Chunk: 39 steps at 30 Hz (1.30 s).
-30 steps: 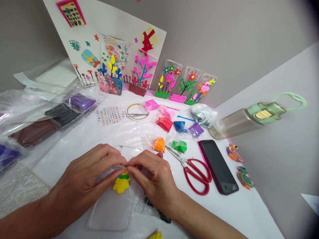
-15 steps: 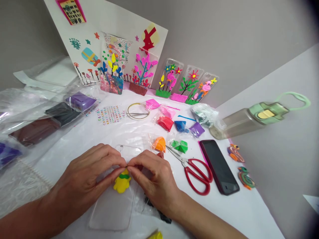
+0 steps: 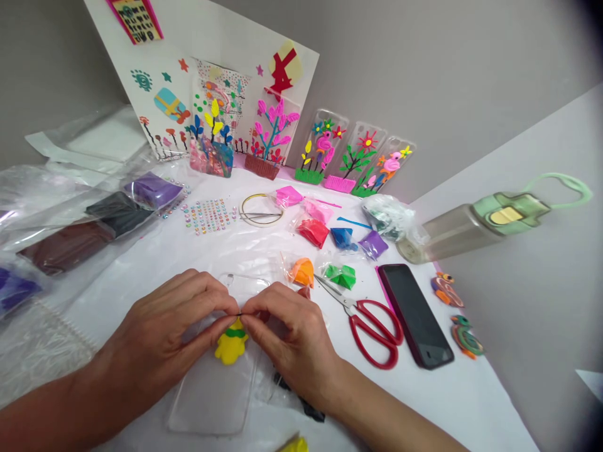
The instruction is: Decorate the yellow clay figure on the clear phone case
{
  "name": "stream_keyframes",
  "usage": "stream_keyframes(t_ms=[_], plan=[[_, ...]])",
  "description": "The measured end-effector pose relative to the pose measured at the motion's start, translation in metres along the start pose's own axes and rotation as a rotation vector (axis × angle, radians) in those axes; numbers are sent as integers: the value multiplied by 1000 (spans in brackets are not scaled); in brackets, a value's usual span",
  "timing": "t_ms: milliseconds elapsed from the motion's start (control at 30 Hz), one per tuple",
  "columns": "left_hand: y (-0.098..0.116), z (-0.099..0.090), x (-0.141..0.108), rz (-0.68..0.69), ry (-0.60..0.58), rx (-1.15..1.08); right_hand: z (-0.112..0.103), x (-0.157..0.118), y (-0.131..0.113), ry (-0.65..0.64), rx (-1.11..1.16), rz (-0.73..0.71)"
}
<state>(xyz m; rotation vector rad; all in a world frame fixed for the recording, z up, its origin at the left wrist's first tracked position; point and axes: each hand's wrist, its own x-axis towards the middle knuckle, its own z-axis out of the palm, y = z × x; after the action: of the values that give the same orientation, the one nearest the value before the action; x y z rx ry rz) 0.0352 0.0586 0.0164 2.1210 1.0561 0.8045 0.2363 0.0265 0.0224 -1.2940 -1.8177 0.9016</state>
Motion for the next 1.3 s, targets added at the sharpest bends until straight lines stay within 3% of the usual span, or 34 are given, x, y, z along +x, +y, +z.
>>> stream_keyframes(t_ms=[333, 533, 1300], plan=[[-22, -7, 0, 154, -158, 100, -1, -2, 2, -83, -66, 26], [-17, -6, -2, 132, -113, 106, -1, -2, 3, -119, -121, 11], [-17, -6, -2, 156, -131, 170, -1, -1, -1, -159, -238, 23]])
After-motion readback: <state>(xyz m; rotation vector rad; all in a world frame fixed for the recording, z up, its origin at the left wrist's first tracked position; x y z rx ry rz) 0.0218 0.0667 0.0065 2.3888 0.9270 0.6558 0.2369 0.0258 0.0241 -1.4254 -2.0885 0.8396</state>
